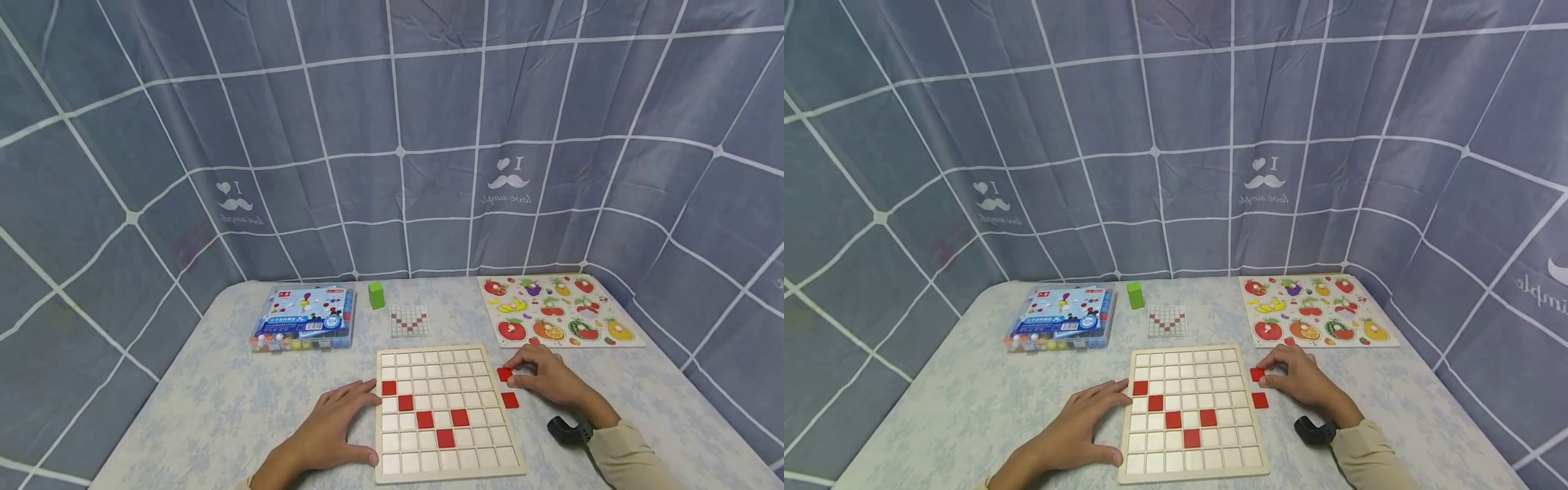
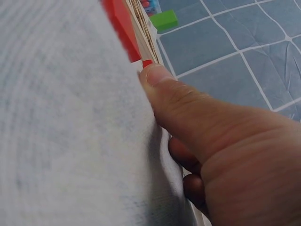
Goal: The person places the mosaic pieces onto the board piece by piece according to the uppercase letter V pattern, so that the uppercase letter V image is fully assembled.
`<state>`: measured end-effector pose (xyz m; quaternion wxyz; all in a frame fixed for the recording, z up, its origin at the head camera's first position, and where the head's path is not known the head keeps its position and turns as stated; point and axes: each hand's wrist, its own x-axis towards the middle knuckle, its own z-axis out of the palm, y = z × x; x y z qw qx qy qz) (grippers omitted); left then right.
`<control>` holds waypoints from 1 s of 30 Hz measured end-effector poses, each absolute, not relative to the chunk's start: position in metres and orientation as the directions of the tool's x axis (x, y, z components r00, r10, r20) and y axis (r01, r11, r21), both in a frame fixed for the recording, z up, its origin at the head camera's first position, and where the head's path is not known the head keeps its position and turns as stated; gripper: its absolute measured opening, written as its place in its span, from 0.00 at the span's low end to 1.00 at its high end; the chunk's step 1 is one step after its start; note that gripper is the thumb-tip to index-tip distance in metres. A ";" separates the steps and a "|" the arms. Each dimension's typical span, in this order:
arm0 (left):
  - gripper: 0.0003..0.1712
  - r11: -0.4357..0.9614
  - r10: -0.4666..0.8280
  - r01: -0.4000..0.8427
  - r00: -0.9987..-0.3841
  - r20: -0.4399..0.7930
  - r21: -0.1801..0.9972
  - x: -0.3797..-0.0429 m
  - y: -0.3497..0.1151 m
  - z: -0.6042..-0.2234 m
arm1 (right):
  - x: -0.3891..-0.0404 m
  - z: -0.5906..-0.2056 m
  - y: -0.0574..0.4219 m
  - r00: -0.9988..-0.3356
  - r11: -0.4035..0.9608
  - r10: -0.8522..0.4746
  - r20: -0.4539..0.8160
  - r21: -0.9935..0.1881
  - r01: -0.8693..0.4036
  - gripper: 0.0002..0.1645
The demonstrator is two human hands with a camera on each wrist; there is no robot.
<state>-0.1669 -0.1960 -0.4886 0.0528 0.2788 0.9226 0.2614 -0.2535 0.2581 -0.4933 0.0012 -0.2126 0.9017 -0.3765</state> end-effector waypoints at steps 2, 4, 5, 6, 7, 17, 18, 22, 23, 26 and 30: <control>0.46 0.704 0.544 0.489 -0.838 0.052 0.515 -0.167 -0.197 -0.489 | -0.254 -0.493 0.258 -0.909 0.626 -0.385 0.158 -0.679 -0.383 0.12; 0.46 0.701 0.543 0.489 -0.838 0.057 0.519 -0.167 -0.197 -0.488 | -0.254 -0.493 0.258 -0.904 0.624 -0.394 0.166 -0.674 -0.396 0.12; 0.46 0.699 0.542 0.489 -0.838 0.060 0.522 -0.167 -0.197 -0.488 | -0.254 -0.493 0.258 -0.900 0.621 -0.401 0.170 -0.672 -0.404 0.12; 0.46 0.698 0.542 0.490 -0.838 0.063 0.522 -0.167 -0.198 -0.489 | -0.254 -0.493 0.258 -0.897 0.616 -0.406 0.174 -0.674 -0.409 0.12; 0.46 0.698 0.542 0.491 -0.838 0.063 0.521 -0.167 -0.198 -0.489 | -0.254 -0.492 0.258 -0.896 0.612 -0.408 0.176 -0.676 -0.411 0.13; 0.46 0.690 0.550 0.507 -0.831 0.080 0.516 -0.168 -0.197 -0.491 | -0.251 -0.485 0.254 -0.891 0.548 -0.414 0.188 -0.730 -0.409 0.14; 0.46 0.689 0.551 0.508 -0.830 0.082 0.517 -0.168 -0.196 -0.491 | -0.251 -0.484 0.254 -0.884 0.543 -0.425 0.195 -0.726 -0.421 0.14; 0.45 0.687 0.553 0.507 -0.830 0.080 0.521 -0.168 -0.196 -0.491 | -0.249 -0.482 0.246 -0.860 0.510 -0.464 0.212 -0.730 -0.455 0.13; 0.45 0.687 0.552 0.505 -0.830 0.077 0.522 -0.168 -0.196 -0.491 | -0.248 -0.481 0.244 -0.855 0.505 -0.474 0.212 -0.730 -0.461 0.13; 0.45 0.691 0.551 0.503 -0.831 0.072 0.519 -0.168 -0.197 -0.491 | -0.244 -0.478 0.233 -0.840 0.492 -0.502 0.206 -0.731 -0.473 0.14; 0.45 0.694 0.552 0.504 -0.831 0.070 0.515 -0.168 -0.198 -0.491 | -0.237 -0.474 0.218 -0.810 0.455 -0.549 0.206 -0.739 -0.497 0.13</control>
